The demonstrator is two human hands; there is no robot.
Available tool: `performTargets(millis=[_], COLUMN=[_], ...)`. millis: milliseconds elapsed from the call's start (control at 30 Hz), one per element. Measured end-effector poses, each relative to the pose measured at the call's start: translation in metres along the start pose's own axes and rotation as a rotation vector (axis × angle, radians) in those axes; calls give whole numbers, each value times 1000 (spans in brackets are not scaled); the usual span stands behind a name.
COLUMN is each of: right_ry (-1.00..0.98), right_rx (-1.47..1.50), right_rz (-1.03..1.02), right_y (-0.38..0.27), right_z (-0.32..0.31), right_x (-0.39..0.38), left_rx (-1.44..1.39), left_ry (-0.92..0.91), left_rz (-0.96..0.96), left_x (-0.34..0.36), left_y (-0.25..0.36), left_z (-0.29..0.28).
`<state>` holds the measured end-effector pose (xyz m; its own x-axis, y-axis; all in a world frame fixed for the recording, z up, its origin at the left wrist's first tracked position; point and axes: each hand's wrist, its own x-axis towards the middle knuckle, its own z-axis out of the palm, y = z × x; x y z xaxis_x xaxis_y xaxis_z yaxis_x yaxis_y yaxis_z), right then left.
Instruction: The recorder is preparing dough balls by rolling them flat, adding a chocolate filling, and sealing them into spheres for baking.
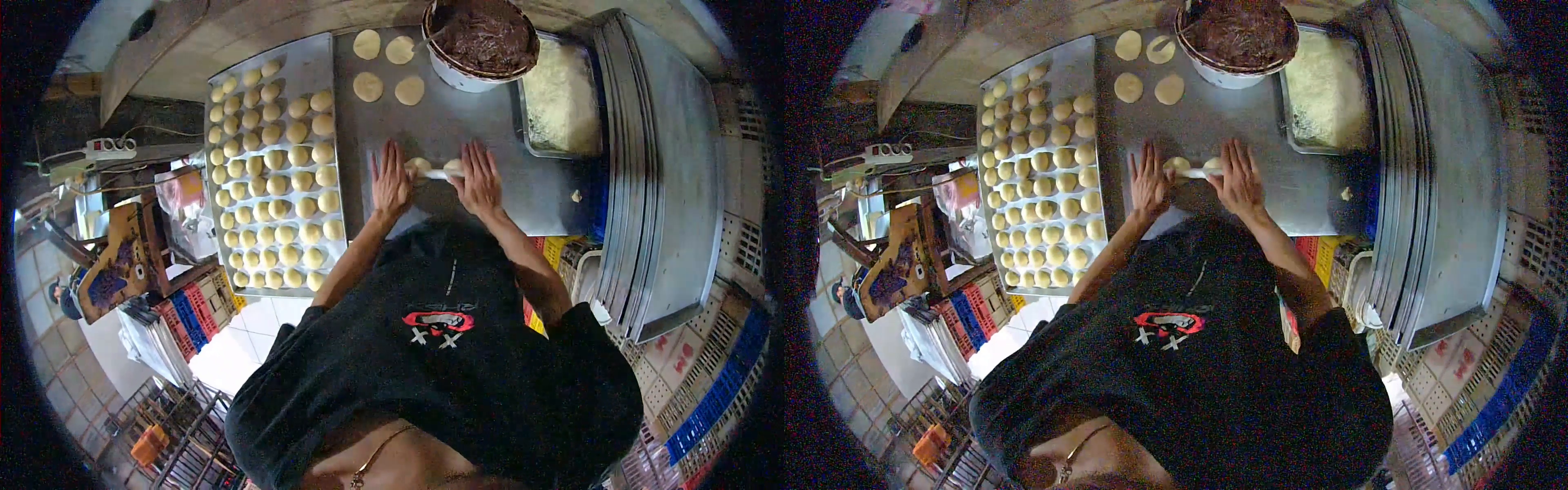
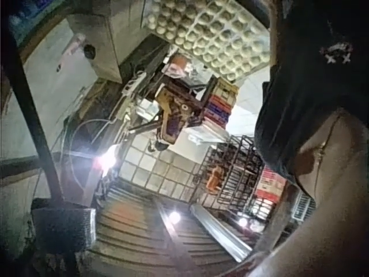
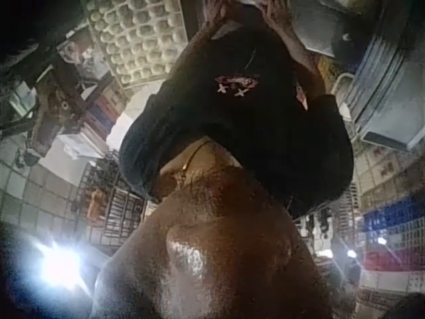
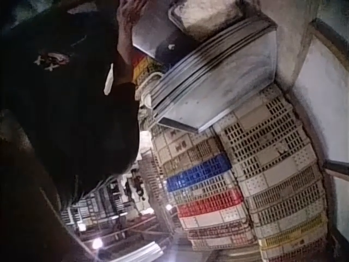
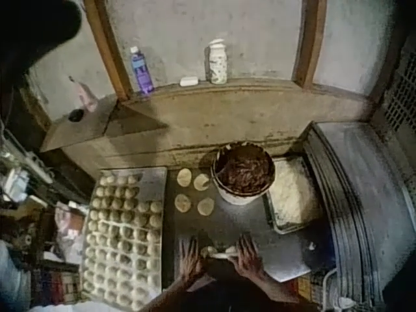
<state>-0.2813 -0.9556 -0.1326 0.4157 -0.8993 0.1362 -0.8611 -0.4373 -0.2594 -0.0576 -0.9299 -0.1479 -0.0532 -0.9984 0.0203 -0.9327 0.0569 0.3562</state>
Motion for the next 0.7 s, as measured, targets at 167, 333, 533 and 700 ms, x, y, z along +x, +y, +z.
performTargets(millis=[167, 333, 533, 700], right_ry=[29, 36, -93, -126], right_rx=[-87, 4, 114, 392], right_rz=[29, 3, -22, 56], right_y=[22, 17, -15, 17], right_z=[15, 15, -6, 5], right_x=[87, 56, -44, -51], left_rx=[187, 170, -16, -215], left_ry=[197, 101, -31, -47], left_rz=[4, 75, 137, -17], left_x=[76, 45, -60, -53], left_y=[-20, -11, 1, -14], left_z=[7, 0, -8, -28])
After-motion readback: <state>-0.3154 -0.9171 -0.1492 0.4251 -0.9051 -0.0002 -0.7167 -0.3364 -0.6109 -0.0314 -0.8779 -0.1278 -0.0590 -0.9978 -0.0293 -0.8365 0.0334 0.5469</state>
